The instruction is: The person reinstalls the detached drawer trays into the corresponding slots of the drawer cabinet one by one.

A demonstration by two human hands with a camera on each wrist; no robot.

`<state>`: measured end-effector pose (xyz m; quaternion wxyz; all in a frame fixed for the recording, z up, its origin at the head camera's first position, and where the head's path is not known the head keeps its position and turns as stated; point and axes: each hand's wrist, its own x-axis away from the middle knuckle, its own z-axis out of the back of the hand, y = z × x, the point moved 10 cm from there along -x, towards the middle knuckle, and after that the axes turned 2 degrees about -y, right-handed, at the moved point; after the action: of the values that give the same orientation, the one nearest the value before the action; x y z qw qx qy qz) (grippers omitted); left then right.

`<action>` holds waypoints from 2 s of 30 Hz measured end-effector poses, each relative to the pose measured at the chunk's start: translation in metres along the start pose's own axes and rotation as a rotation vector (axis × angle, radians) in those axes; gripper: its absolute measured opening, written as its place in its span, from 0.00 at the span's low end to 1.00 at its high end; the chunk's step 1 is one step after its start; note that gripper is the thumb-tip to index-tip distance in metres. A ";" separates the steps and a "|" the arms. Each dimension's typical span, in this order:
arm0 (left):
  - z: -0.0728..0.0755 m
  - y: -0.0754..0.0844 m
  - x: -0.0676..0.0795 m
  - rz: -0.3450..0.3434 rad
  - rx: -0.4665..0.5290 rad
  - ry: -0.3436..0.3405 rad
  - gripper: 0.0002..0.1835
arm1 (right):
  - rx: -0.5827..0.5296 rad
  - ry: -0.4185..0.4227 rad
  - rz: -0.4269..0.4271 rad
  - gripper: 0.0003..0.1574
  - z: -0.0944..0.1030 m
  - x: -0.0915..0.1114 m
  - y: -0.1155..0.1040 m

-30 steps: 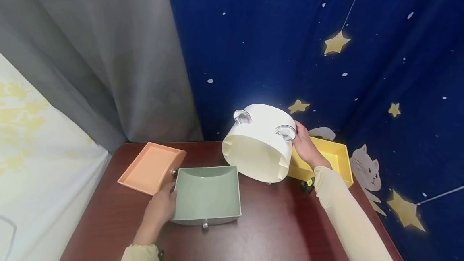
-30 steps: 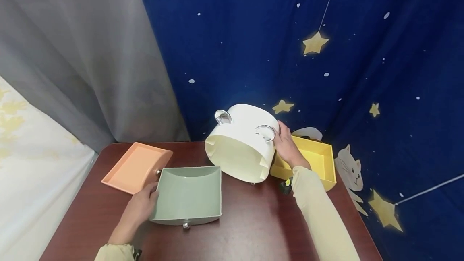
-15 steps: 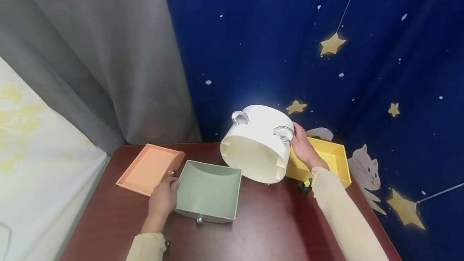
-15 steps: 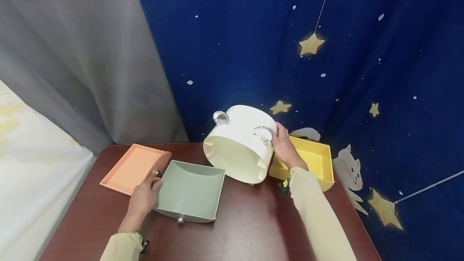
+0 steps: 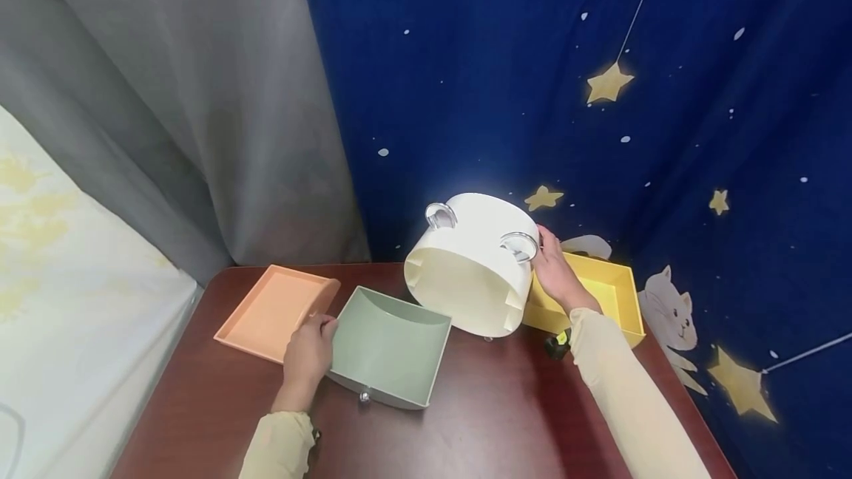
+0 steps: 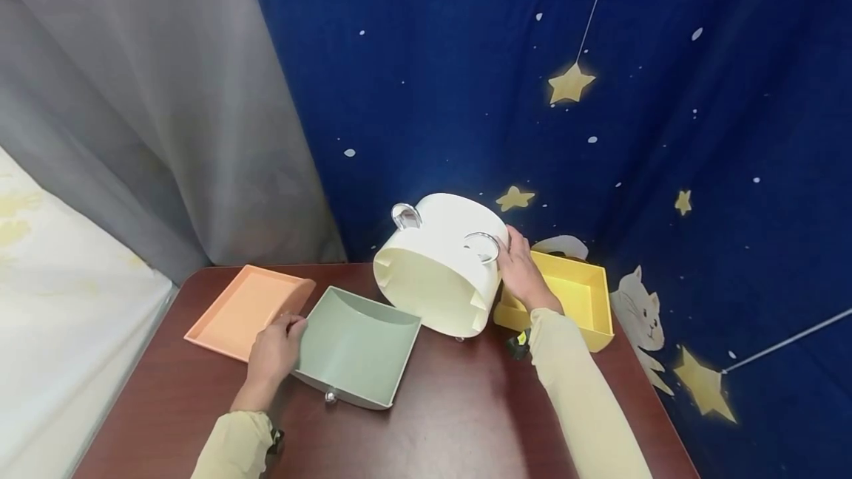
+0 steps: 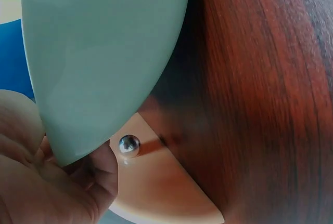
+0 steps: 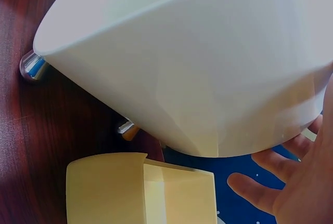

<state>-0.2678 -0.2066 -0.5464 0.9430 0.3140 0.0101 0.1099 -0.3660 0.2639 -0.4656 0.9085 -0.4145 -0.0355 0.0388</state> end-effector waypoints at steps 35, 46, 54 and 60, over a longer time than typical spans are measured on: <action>-0.032 -0.035 0.098 0.069 0.055 -0.200 0.25 | 0.004 0.020 -0.011 0.49 -0.002 0.001 0.002; -0.036 -0.021 0.093 0.076 -0.008 -0.190 0.18 | 0.018 0.024 0.001 0.48 0.000 -0.001 0.000; -0.049 -0.009 0.100 0.065 0.017 -0.225 0.15 | 0.014 0.019 -0.005 0.46 0.000 0.000 0.000; -0.052 -0.007 0.099 0.059 -0.025 -0.192 0.19 | 0.009 0.020 -0.005 0.48 -0.001 -0.001 -0.001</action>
<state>-0.1745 -0.1599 -0.5872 0.9397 0.3117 -0.0911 0.1072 -0.3668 0.2623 -0.4653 0.9108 -0.4106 -0.0274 0.0326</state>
